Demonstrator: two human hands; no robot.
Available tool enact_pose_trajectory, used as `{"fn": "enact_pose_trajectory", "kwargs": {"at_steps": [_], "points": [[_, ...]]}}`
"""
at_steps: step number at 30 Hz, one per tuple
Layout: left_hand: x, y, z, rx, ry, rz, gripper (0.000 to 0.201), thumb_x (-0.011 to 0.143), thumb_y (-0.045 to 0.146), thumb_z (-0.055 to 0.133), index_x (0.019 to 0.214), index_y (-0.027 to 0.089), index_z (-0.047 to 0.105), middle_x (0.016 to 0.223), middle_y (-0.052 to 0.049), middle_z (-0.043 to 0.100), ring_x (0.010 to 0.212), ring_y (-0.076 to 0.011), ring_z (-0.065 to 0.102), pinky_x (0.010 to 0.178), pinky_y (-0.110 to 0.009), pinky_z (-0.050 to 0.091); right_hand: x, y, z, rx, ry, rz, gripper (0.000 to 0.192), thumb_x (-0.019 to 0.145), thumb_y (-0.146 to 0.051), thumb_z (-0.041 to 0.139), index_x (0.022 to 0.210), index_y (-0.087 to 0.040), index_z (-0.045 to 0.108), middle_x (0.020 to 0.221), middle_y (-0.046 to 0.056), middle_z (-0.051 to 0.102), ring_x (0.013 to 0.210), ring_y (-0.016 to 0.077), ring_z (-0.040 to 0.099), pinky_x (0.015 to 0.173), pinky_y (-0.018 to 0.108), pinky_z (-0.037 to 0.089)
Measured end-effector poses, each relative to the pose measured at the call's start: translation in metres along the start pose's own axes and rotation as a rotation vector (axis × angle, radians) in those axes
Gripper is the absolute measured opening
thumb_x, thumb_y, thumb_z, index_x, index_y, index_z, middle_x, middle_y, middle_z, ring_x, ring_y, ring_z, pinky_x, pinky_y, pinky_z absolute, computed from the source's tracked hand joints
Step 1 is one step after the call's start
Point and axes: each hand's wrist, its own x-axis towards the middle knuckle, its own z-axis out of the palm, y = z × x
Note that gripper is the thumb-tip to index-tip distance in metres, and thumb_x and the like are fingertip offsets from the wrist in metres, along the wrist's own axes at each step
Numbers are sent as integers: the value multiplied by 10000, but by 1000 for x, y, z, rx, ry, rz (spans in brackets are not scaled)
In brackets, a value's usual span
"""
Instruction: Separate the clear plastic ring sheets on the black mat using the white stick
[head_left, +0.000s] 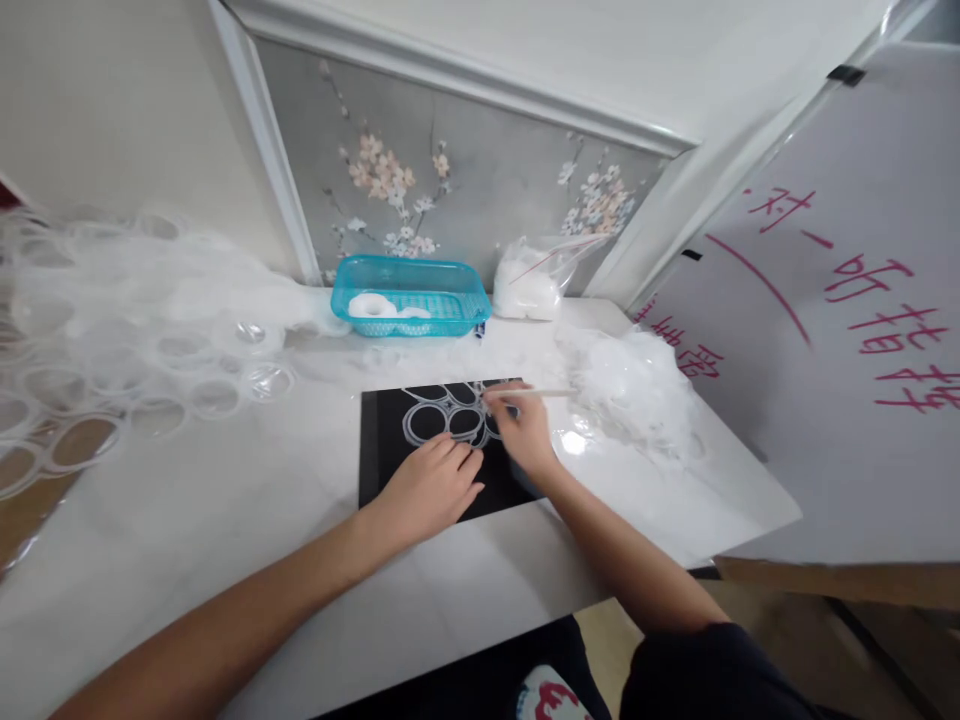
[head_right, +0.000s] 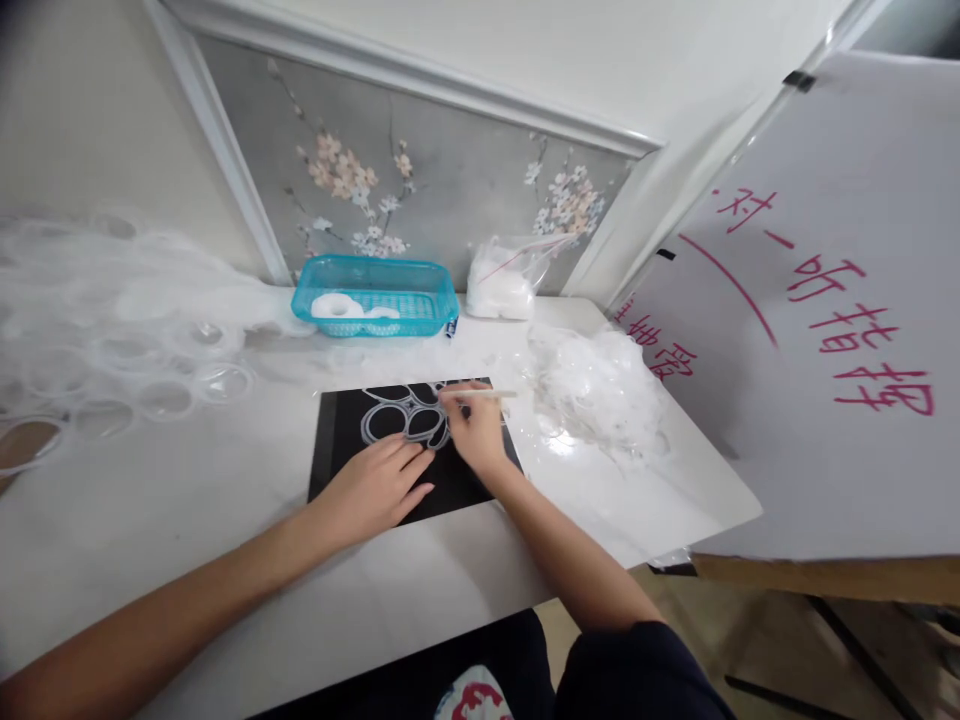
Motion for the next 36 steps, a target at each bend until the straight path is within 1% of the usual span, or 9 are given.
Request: {"fn": "enact_pose_trajectory", "kwargs": {"at_steps": [3,6,9,12,16,20,24,28,36], "points": [[-13,-15,2,36,43,-94,338,917,322,536,1167,98,574,1131,-144,634,1028,-274,591,910,-396,456,-20,-8,24,61,-88,-1,158,881,-218,567,796,-217,700,864,39,732,875,217,665,854,359,505],[-28,-33,7,90,19,-130,346,926,368,530,1151,111,585,1176,-145,618,1054,-275,579,887,-388,452,-26,-4,32,99,-111,14,156,882,-222,578,788,-220,703,846,32,734,847,209,673,826,344,520],[-34,-46,6,106,-12,-153,305,933,394,516,1016,123,630,956,-108,667,900,-259,614,771,-367,457,-28,1,31,96,-76,38,162,895,-249,570,818,-234,712,875,32,737,954,241,648,928,402,475],[-33,-49,-1,188,-16,-233,290,923,387,533,856,126,641,717,-73,634,743,-258,612,684,-368,436,-30,-2,28,76,-26,72,170,906,-276,556,861,-242,717,901,41,738,1083,276,593,977,446,439],[-30,-39,-9,293,-4,-284,238,907,335,561,803,134,634,707,-73,621,724,-264,604,679,-384,436,-35,-11,29,78,-43,64,154,903,-268,564,891,-249,717,918,35,737,1131,274,557,986,441,438],[-33,-18,-2,287,13,-168,158,906,216,543,938,114,659,910,-106,669,805,-256,615,734,-389,466,-36,-13,37,153,-190,39,147,892,-240,579,848,-247,720,888,26,740,1064,254,599,979,421,459],[-40,-1,12,325,48,-62,283,865,49,468,1076,50,657,1086,-156,685,968,-275,638,907,-415,471,-33,-11,42,206,-313,-6,142,863,-188,607,789,-231,721,858,19,740,948,223,652,976,395,469],[-43,4,15,337,51,-44,353,822,1,424,1082,31,661,1107,-167,693,1009,-282,655,930,-403,493,-33,-10,41,201,-335,-4,143,859,-175,609,792,-238,719,855,9,741,937,216,654,988,399,454],[-43,6,15,280,76,-37,353,793,-32,435,1077,-15,645,1093,-230,685,1004,-305,670,904,-420,517,-34,-9,40,158,-363,24,104,853,-200,632,801,-238,714,889,14,748,1028,241,638,1009,434,413]]}}
